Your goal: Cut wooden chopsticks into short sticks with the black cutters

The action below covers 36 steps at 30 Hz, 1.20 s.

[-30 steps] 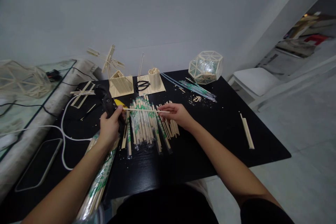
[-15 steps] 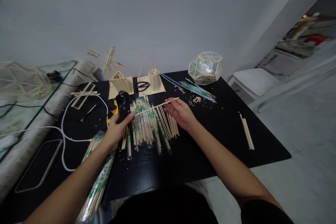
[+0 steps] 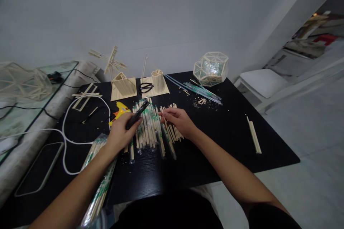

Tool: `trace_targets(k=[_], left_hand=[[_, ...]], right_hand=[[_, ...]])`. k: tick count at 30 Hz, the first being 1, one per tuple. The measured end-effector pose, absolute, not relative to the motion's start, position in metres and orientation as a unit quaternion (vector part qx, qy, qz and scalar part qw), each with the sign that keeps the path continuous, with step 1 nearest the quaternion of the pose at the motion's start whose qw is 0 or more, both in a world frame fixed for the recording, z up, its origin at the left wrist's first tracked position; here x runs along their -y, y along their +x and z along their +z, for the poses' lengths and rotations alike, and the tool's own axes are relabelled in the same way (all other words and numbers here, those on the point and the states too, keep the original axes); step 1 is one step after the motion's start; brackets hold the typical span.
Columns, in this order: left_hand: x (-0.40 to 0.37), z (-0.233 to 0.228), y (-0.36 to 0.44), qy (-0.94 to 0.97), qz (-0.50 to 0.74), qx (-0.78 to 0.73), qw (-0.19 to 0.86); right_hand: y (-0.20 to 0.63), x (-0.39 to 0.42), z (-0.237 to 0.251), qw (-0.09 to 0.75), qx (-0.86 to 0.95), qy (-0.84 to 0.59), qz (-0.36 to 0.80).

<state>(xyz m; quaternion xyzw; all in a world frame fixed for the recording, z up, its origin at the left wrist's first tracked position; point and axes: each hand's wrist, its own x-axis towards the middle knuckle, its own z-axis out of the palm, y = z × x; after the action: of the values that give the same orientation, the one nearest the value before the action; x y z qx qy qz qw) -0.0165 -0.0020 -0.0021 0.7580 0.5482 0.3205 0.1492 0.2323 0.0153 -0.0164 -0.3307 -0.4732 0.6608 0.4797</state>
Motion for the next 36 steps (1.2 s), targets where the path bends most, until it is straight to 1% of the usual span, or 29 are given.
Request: trace_targets(k=[3, 6, 8, 11, 13, 16, 18, 21, 23, 25, 27, 29, 32, 36], left_hand=[[0.002, -0.005, -0.016, 0.732, 0.336, -0.562, 0.190], [0.001, -0.010, -0.016, 0.668, 0.378, -0.575, 0.285], [0.000, -0.013, -0.015, 0.623, 0.402, -0.577, 0.343], [0.000, -0.015, -0.015, 0.595, 0.410, -0.570, 0.391], [0.000, -0.016, -0.014, 0.592, 0.406, -0.567, 0.404], [-0.001, -0.016, -0.014, 0.583, 0.415, -0.576, 0.395], [-0.001, -0.016, -0.014, 0.567, 0.437, -0.582, 0.386], [-0.001, -0.013, -0.015, 0.555, 0.457, -0.572, 0.395], [-0.001, -0.011, -0.015, 0.568, 0.453, -0.564, 0.394], [0.001, -0.010, -0.014, 0.597, 0.436, -0.553, 0.385], [0.004, -0.011, -0.012, 0.633, 0.412, -0.535, 0.378], [0.006, -0.011, -0.010, 0.670, 0.382, -0.515, 0.374], [0.009, -0.011, -0.008, 0.711, 0.353, -0.499, 0.347], [0.008, -0.005, -0.012, 0.733, 0.367, -0.499, 0.281]], right_hand=[[0.237, -0.022, -0.016, 0.531, 0.412, -0.323, 0.666], [0.244, -0.027, -0.013, 0.556, 0.346, -0.309, 0.690], [0.247, -0.029, -0.010, 0.549, 0.313, -0.298, 0.715], [0.250, -0.028, -0.005, 0.524, 0.279, -0.268, 0.758], [0.250, -0.026, -0.001, 0.511, 0.276, -0.241, 0.778], [0.253, -0.024, 0.003, 0.494, 0.289, -0.211, 0.793], [0.257, -0.025, 0.003, 0.454, 0.312, -0.207, 0.808], [0.257, -0.025, -0.001, 0.338, 0.375, -0.220, 0.835], [0.250, -0.021, -0.007, 0.274, 0.417, -0.248, 0.830], [0.238, -0.015, -0.012, 0.248, 0.457, -0.299, 0.800], [0.222, -0.008, -0.015, 0.255, 0.500, -0.352, 0.749], [0.207, -0.001, -0.015, 0.290, 0.545, -0.382, 0.688], [0.194, 0.004, -0.013, 0.349, 0.597, -0.388, 0.609], [0.193, 0.006, -0.009, 0.423, 0.620, -0.396, 0.528]])
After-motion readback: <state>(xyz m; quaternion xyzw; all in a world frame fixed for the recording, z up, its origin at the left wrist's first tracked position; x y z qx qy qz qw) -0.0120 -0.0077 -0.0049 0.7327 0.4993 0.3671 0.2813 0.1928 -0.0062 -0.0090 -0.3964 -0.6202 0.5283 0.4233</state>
